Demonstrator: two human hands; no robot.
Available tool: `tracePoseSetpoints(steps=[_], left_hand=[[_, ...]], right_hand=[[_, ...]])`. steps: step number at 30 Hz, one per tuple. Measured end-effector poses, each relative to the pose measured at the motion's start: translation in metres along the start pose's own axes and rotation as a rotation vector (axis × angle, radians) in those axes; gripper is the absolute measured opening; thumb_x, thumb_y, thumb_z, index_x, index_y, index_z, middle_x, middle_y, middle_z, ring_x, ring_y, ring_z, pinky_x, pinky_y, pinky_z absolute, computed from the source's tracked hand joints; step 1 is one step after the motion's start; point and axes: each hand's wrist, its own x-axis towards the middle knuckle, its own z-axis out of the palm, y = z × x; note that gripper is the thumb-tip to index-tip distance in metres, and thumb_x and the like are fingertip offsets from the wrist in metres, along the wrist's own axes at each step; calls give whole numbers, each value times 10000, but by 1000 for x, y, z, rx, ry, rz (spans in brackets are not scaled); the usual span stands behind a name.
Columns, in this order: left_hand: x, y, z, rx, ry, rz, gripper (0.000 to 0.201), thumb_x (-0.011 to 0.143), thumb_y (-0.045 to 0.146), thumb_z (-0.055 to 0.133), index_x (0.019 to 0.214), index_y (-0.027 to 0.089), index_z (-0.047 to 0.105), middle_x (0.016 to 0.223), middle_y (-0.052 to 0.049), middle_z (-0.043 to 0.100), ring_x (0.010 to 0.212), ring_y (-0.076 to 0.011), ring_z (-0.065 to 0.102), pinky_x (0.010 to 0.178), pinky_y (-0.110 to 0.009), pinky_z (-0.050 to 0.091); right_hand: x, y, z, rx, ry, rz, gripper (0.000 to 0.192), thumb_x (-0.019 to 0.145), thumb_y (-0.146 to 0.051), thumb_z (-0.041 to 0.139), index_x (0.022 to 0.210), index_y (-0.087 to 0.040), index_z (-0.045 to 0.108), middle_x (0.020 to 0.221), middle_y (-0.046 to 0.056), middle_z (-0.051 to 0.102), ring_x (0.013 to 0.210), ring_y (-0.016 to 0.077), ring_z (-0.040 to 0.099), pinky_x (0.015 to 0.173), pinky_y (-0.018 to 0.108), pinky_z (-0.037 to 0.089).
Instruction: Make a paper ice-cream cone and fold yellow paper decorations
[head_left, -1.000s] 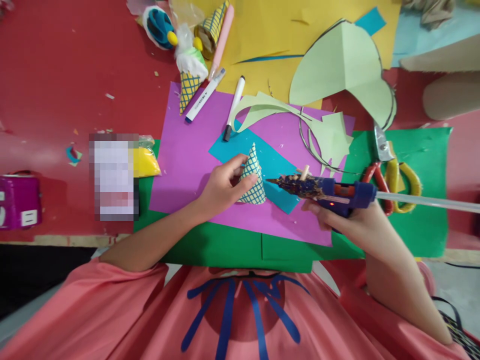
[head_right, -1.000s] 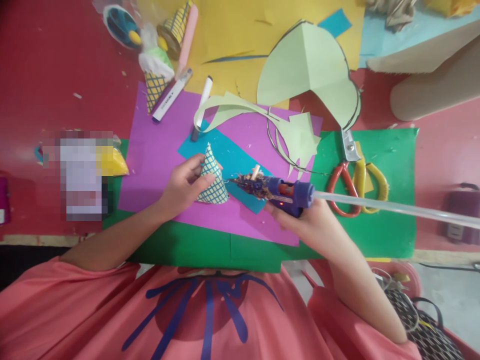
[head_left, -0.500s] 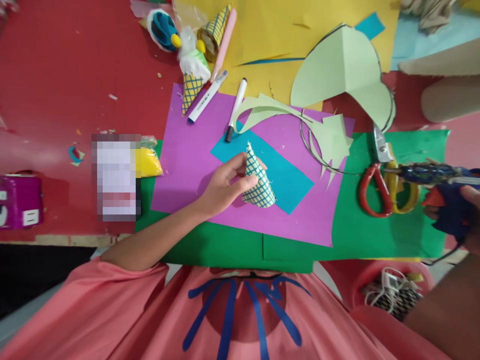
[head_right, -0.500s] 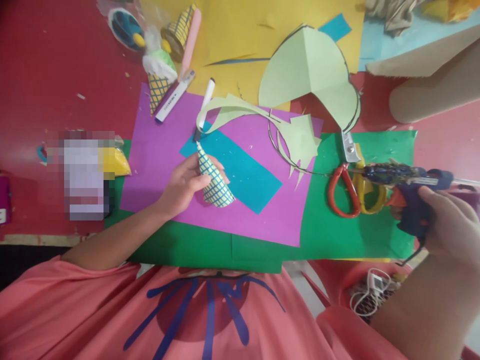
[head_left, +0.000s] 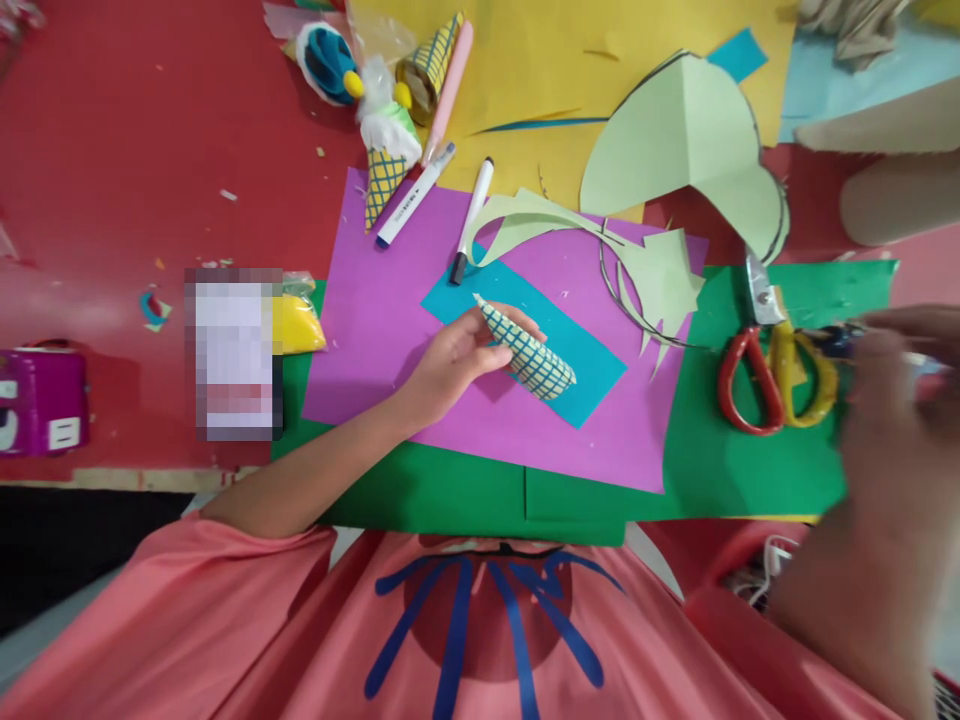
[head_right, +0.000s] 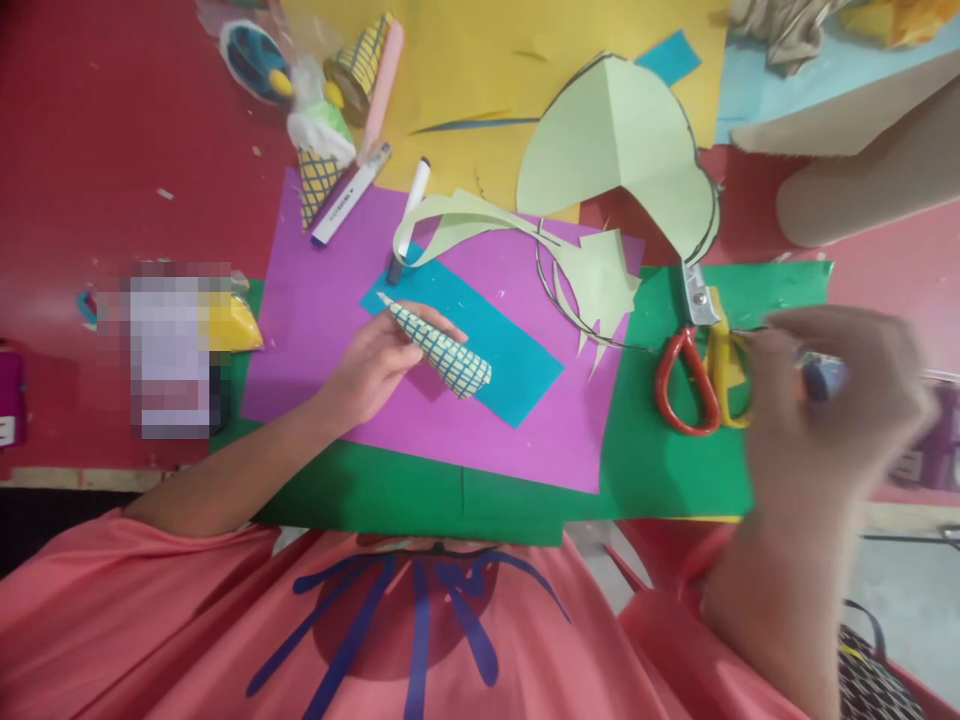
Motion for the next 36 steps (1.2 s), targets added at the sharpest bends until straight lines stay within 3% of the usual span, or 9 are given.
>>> tracePoseSetpoints(steps=[2,4,6,8,15,20,26,32,36], left_hand=[[0,0,0,-35,2,-17,189,822,211,573,1005,205,617,1037,-39,695,973,-179,636,791,-305,532],[0,-1,1,-68,2,-28,197,818,201,590,1013,206,615,1031,-35,699,961,-174,643,784,-301,540],[1,-2,2,-80,8,-31,199,820,215,620,1019,207,617,1043,-33,695,960,-168,649,786,-298,547],[2,-3,3,-68,20,-20,206,811,240,663,1010,205,625,1062,-32,685,981,-166,651,805,-293,550],[3,3,-2,139,19,-2,363,791,301,723,1114,208,585,1154,-64,672,1084,-187,642,880,-289,537],[1,20,-12,546,97,169,298,818,232,668,1102,192,588,1101,-41,682,1019,-156,650,873,-271,530],[0,12,-14,1097,-43,433,75,871,186,619,940,158,633,935,-25,700,886,-138,644,850,-277,513],[-8,7,-9,1408,-137,684,215,897,209,600,1094,225,684,1117,-59,702,987,-195,654,828,-323,521],[-11,11,-5,1496,-154,720,244,889,270,616,1108,201,700,1140,-80,706,984,-217,657,821,-346,532]], right_hand=[[-4,-58,15,279,-182,-203,210,891,-327,607,1034,-195,684,1058,150,701,1083,286,640,942,458,483],[-8,-100,31,457,-382,-350,353,856,-368,662,1165,-202,620,1198,153,653,1166,285,604,976,454,492],[-12,-125,47,573,-494,-390,536,822,-476,684,1275,-225,545,1322,158,575,1230,292,561,940,449,532],[-13,-135,62,636,-556,-369,536,836,-487,663,1292,-242,525,1357,147,544,1240,276,554,929,428,545],[0,-127,78,716,-561,-350,216,890,-292,614,1096,-227,631,1093,73,684,1053,219,645,909,366,521],[5,-115,78,643,-568,-474,223,878,-222,629,1096,-176,638,1082,113,689,1044,225,660,909,373,540],[-4,-108,94,565,-457,-696,252,883,-194,622,1131,-152,629,1171,161,685,1111,268,653,940,430,556],[-6,-101,99,457,-334,-782,274,867,-192,654,1138,-166,631,1256,166,658,1221,300,597,993,488,531],[-7,-100,97,408,-314,-820,297,864,-179,659,1157,-149,619,1244,167,666,1214,293,603,985,463,542]])
